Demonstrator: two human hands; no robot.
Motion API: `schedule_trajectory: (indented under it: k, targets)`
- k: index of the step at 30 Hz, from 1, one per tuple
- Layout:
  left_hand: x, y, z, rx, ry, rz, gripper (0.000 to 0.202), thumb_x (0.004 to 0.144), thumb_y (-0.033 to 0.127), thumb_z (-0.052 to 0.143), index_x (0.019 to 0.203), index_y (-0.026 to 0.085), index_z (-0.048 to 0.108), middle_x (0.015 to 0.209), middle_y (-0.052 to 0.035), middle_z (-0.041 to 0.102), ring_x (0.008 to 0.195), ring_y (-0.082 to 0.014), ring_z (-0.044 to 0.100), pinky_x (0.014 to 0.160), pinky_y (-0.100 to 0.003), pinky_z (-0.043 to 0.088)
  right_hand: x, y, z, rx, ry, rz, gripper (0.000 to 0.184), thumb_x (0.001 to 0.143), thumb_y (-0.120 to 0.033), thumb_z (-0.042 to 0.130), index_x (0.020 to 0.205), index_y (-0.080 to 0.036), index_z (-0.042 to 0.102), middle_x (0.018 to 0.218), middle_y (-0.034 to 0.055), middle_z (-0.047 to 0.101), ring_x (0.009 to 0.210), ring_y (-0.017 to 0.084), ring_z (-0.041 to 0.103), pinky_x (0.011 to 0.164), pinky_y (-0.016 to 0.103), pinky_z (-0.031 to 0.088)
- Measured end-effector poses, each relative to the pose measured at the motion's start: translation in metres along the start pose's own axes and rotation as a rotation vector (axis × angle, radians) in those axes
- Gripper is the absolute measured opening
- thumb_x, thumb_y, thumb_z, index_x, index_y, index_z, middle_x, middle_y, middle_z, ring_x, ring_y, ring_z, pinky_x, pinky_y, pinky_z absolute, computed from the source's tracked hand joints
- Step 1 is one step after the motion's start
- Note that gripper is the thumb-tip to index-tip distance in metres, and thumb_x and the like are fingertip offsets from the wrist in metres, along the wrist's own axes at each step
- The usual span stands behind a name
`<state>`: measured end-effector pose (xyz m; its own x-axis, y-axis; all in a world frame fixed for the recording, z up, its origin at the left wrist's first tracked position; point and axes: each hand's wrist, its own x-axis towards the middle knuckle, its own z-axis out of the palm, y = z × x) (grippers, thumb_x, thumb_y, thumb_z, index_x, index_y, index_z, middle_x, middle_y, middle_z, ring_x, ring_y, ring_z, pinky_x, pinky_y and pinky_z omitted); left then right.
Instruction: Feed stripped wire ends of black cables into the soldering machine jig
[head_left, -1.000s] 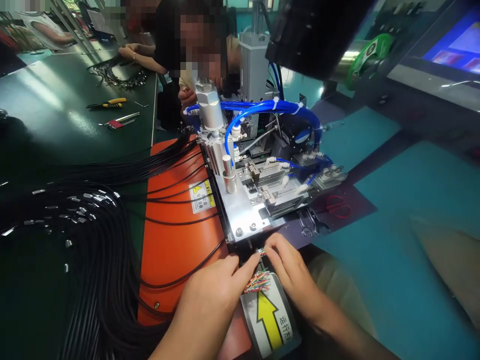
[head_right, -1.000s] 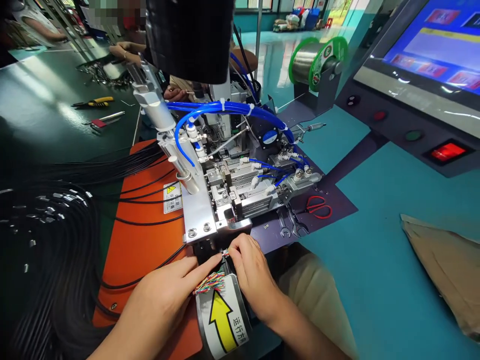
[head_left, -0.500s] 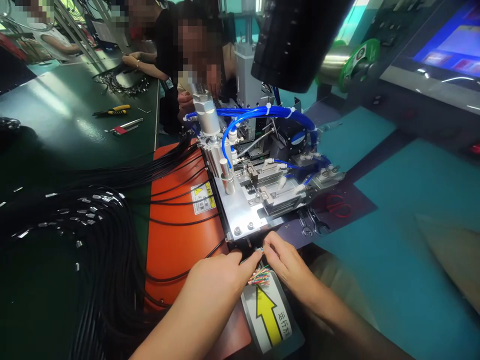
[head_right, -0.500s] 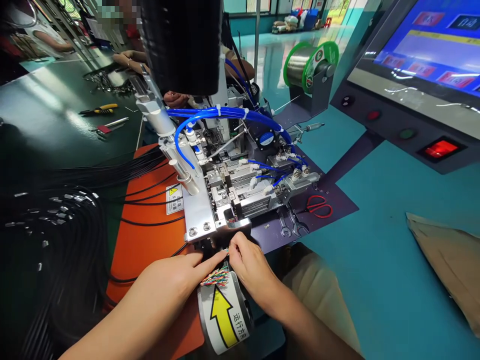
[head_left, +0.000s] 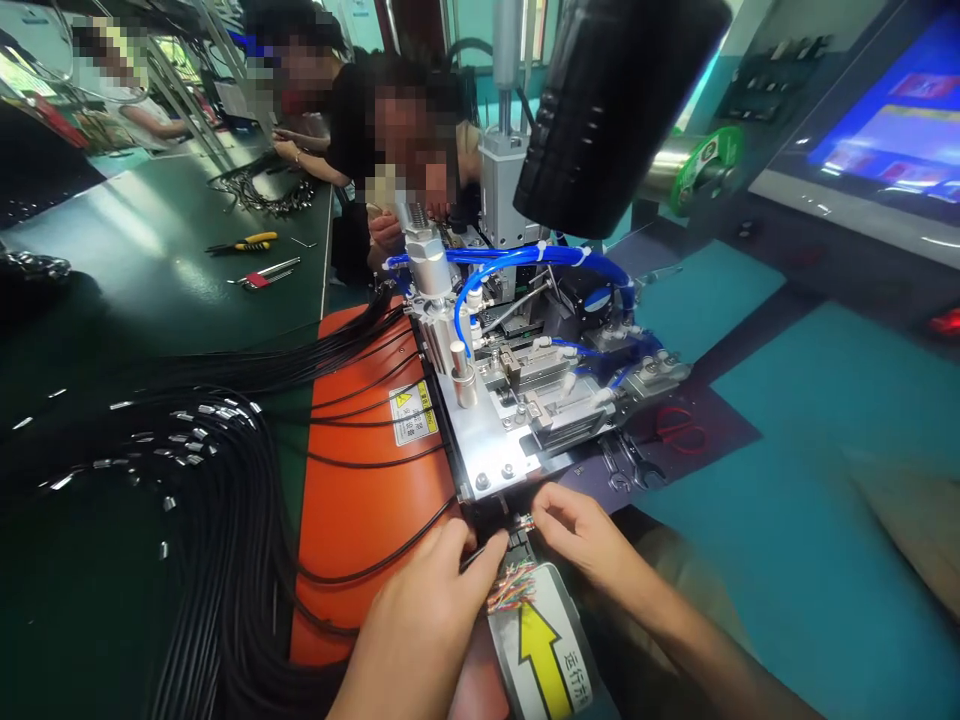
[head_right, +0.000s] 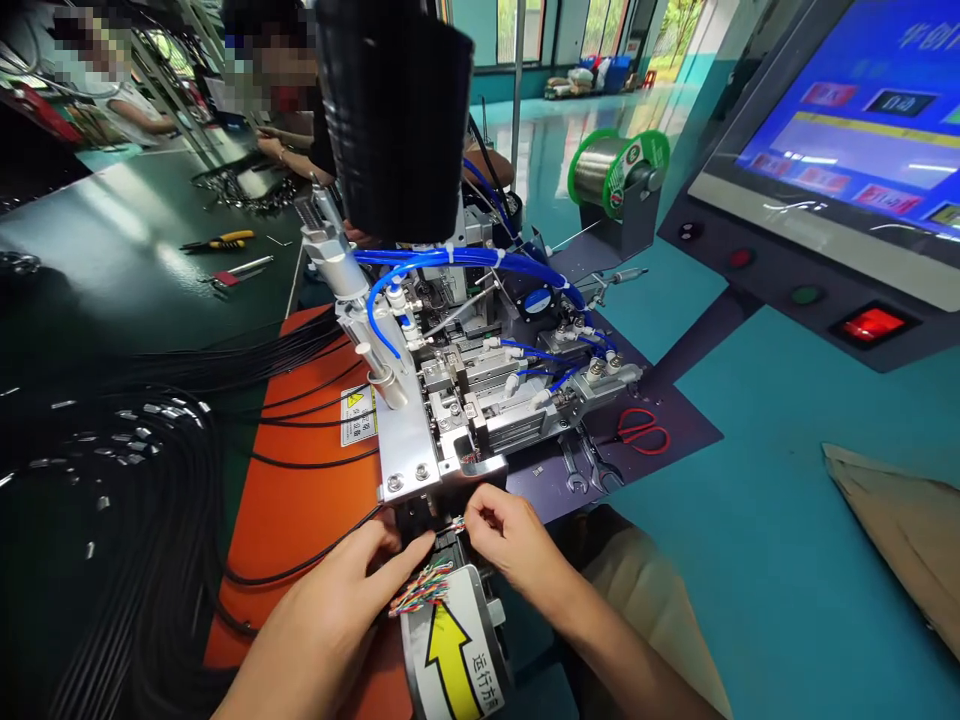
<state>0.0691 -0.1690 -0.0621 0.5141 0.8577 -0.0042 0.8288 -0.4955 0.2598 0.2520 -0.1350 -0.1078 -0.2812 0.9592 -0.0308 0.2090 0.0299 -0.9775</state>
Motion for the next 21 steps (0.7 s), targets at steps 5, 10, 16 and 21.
schedule_trajectory:
  k: [5, 10, 16, 21]
  targets:
    - [-0.009, -0.003, -0.009, -0.154, 0.058, -0.032, 0.037, 0.082, 0.004, 0.029, 0.101, 0.017, 0.058, 0.081, -0.0043, 0.054, 0.071, -0.0146, 0.056, 0.058, -0.02, 0.046, 0.0, 0.002, -0.001, 0.095, -0.009, 0.072, 0.012, 0.074, -0.023, 0.044, 0.063, -0.019, 0.043, 0.053, -0.0045, 0.043, 0.048, 0.01, 0.043, 0.044, 0.02, 0.035]
    - [-0.004, -0.004, -0.016, -0.097, 0.06, -0.01, 0.035, 0.081, 0.005, 0.032, 0.099, 0.019, 0.059, 0.074, -0.0022, 0.053, 0.064, -0.0155, 0.054, 0.052, -0.022, 0.039, 0.001, -0.001, 0.0, 0.16, 0.0, 0.108, 0.011, 0.07, -0.023, 0.046, 0.06, -0.019, 0.044, 0.05, -0.0044, 0.047, 0.045, 0.011, 0.048, 0.043, 0.021, 0.038]
    - [-0.001, -0.003, -0.02, -0.031, -0.075, -0.074, 0.03, 0.08, 0.004, 0.037, 0.088, 0.022, 0.059, 0.071, 0.0008, 0.051, 0.061, -0.0154, 0.052, 0.05, -0.024, 0.03, -0.002, -0.001, 0.006, 0.206, 0.081, 0.143, 0.006, 0.066, -0.02, 0.046, 0.06, -0.019, 0.044, 0.049, -0.005, 0.047, 0.044, 0.01, 0.048, 0.042, 0.02, 0.036]
    - [0.004, 0.002, -0.024, 0.018, -0.117, -0.09, 0.025, 0.081, 0.006, 0.039, 0.08, 0.022, 0.057, 0.072, 0.0012, 0.049, 0.062, -0.015, 0.05, 0.05, -0.025, 0.026, -0.001, -0.001, 0.007, 0.281, 0.05, 0.199, 0.01, 0.067, -0.025, 0.047, 0.059, -0.019, 0.045, 0.049, -0.0042, 0.048, 0.042, 0.011, 0.049, 0.039, 0.021, 0.04]
